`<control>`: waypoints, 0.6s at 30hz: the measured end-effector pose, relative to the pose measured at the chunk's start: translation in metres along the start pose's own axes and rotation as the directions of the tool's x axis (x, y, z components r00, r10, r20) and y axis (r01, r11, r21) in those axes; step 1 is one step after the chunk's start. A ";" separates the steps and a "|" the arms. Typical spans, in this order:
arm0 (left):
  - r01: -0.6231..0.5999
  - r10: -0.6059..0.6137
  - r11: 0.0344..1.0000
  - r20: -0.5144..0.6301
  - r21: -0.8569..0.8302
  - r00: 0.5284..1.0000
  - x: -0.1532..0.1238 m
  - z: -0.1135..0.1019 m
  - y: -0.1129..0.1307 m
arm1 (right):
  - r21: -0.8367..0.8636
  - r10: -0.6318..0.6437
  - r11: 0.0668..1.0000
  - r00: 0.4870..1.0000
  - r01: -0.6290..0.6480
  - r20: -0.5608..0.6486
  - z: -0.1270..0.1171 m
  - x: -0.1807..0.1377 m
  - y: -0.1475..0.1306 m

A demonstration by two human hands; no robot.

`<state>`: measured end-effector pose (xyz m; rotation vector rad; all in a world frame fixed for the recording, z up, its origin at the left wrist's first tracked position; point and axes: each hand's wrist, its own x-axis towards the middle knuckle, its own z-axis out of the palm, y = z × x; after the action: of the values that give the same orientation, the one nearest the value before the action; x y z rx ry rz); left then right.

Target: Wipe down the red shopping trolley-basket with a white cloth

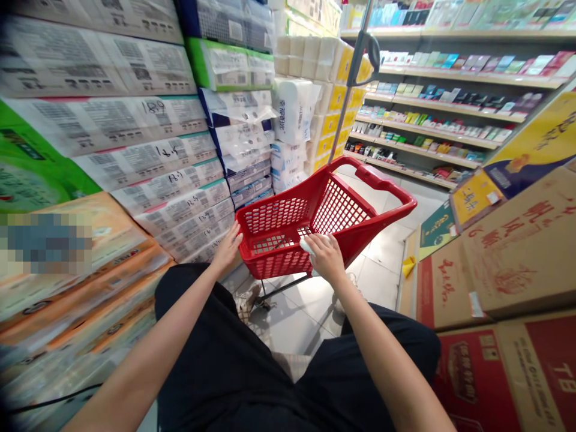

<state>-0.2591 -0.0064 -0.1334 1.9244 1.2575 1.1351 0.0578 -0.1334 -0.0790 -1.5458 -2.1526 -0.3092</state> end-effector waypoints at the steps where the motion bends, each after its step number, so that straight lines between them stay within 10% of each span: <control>1: -0.013 0.013 1.000 -0.002 0.020 1.000 -0.010 0.000 0.006 | 0.002 0.010 1.000 1.000 -0.010 -0.009 -0.001 -0.001 0.005; 6: -0.295 0.277 0.881 0.102 0.369 0.955 -0.079 0.007 0.041 | 0.085 0.148 0.987 0.980 -0.137 -0.133 0.010 -0.001 -0.008; 10: -0.269 0.274 0.809 0.069 0.523 0.959 -0.105 0.017 0.055 | 0.153 0.258 0.961 0.945 -0.230 -0.202 0.027 0.009 -0.052; 18: -0.259 0.261 0.763 0.085 0.592 0.962 -0.105 0.021 0.054 | 0.167 0.031 0.986 0.997 -0.018 -0.075 0.065 0.031 -0.154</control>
<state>-0.2380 -0.1240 -0.1358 2.6385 1.5137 0.9242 -0.1103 -0.1315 -0.1069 -1.4422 -2.0431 -0.1737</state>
